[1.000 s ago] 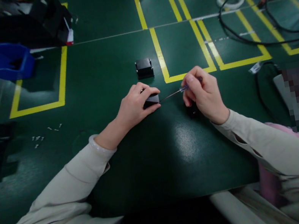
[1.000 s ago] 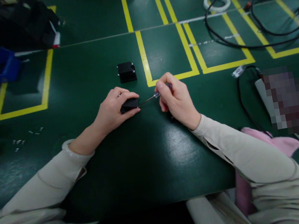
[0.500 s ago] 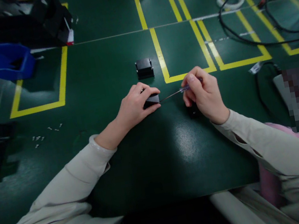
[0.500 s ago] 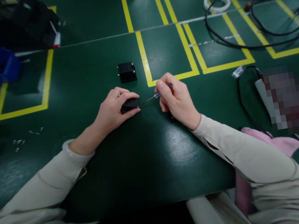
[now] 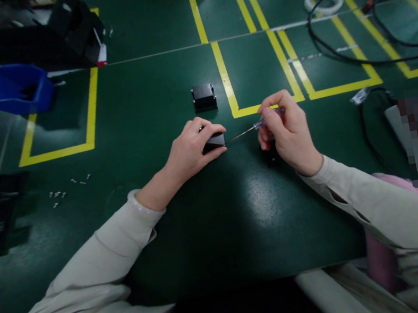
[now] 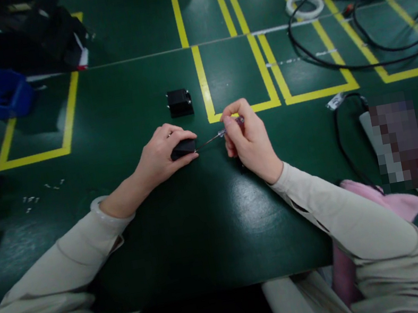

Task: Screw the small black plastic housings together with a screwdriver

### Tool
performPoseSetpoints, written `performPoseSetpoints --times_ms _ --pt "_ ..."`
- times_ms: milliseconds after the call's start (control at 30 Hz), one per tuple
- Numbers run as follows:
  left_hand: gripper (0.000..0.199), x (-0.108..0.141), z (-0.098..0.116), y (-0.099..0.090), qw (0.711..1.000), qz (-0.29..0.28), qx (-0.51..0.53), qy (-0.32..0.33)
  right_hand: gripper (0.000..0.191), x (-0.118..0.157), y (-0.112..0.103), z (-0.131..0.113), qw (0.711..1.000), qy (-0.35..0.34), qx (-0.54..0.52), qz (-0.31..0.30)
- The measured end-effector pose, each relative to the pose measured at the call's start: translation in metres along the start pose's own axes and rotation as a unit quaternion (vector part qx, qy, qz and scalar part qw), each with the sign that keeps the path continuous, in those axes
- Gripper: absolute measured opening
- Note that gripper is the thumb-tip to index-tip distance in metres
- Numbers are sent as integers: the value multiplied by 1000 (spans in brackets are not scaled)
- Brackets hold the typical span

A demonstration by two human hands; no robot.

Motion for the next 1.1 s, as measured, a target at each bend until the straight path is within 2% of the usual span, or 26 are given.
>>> performPoseSetpoints --times_ms 167,467,733,933,1100 --pt "35 0 1 0 1000 -3 0 -1 32 -1 -1 0 1000 0 14 -7" --pt "35 1 0 1 1000 1 -3 1 21 0 -2 4 1000 -1 10 -17" --pt "36 0 0 0 1000 2 -3 1 33 -1 -1 1 1000 10 10 -11" --pt "35 1 0 0 1000 3 -6 -2 26 -1 -1 3 1000 11 -9 -5" --pt "36 0 0 0 1000 6 -6 3 27 -2 -1 3 1000 9 -14 -9"
Point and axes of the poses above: each hand's wrist, its own x-axis away from the middle knuckle, its own y-axis out of the palm, z = x × y, the point moved 5 cm from there along -x, towards the middle knuckle, and after that the axes turned 15 degrees about -x, right-handed, at the moved point
